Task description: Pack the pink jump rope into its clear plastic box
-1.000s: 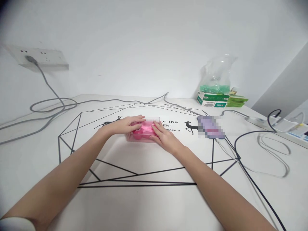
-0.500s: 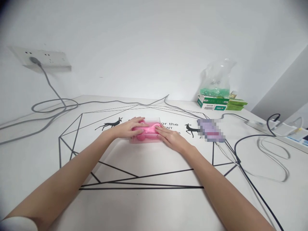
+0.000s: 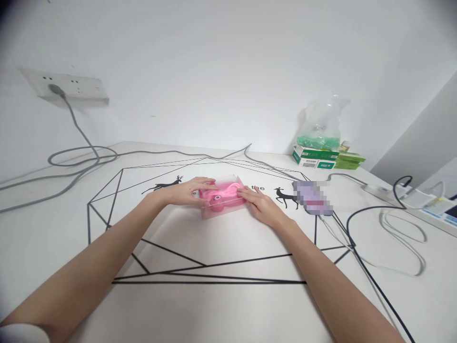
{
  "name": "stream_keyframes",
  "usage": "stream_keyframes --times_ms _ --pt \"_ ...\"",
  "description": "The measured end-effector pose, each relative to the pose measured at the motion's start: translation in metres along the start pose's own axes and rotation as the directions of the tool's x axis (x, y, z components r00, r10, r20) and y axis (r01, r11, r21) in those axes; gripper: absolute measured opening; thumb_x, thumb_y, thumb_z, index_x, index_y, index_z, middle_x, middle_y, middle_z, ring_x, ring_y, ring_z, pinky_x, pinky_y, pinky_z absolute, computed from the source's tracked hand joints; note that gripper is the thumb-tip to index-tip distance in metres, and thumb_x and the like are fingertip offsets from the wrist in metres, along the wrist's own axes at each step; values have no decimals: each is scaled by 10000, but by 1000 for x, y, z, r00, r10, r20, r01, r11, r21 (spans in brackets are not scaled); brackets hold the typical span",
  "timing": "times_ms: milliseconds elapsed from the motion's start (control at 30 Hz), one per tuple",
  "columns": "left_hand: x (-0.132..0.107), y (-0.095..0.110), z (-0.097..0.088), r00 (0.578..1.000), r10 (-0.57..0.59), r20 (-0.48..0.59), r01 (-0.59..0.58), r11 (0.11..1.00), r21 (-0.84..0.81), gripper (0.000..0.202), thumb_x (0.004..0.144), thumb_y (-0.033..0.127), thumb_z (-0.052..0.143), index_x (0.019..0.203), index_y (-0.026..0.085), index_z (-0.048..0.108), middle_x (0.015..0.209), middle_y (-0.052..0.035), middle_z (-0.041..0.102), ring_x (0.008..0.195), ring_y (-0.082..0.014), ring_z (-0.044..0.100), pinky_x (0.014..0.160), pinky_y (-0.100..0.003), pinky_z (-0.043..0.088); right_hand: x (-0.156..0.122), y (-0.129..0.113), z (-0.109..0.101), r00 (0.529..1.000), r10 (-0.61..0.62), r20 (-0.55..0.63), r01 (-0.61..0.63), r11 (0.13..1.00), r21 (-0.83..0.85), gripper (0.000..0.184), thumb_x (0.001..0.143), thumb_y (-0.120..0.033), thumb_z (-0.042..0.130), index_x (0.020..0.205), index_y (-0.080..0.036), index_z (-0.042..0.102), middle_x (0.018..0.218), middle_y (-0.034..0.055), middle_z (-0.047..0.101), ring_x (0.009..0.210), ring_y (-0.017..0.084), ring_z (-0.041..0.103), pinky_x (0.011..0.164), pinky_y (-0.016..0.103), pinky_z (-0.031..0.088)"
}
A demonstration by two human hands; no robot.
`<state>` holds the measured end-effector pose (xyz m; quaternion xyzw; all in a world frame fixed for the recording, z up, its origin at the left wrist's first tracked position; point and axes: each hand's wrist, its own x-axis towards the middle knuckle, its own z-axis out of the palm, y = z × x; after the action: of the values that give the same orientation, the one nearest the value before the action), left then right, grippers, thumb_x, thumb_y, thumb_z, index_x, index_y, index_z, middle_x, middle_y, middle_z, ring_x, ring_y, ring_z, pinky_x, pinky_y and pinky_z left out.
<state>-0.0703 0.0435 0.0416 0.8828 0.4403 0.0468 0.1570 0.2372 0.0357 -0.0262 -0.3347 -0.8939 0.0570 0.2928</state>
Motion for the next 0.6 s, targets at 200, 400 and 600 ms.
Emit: stream_keyframes --times_ms 200,400,600 --pt "-4 -4 -5 994 10 105 -13 1000 22 965 638 681 733 1482 403 357 1616 -34 217 1483 -352 168 1146 -496 274 2 -12 0 999 7 -33 -9 997 -76 402 997 -315 409 1371 -273 551 1426 41 550 1343 229 485 1152 482 354" --pt "1 13 -1 995 96 -11 -92 977 190 708 663 629 735 1318 415 572 1423 -40 508 1276 -336 472 992 -423 437 -1 -9 2 997 64 -33 -69 984 -165 383 996 -412 403 1303 -263 578 1557 97 365 1390 279 412 1139 568 308" --pt "5 41 24 971 150 -188 -71 925 372 710 689 788 618 1209 306 642 1150 -109 632 1020 -330 557 834 -402 461 -6 0 7 996 83 -34 -89 967 -237 420 1008 -397 357 1367 -245 512 1569 124 336 1437 307 328 1135 704 91"
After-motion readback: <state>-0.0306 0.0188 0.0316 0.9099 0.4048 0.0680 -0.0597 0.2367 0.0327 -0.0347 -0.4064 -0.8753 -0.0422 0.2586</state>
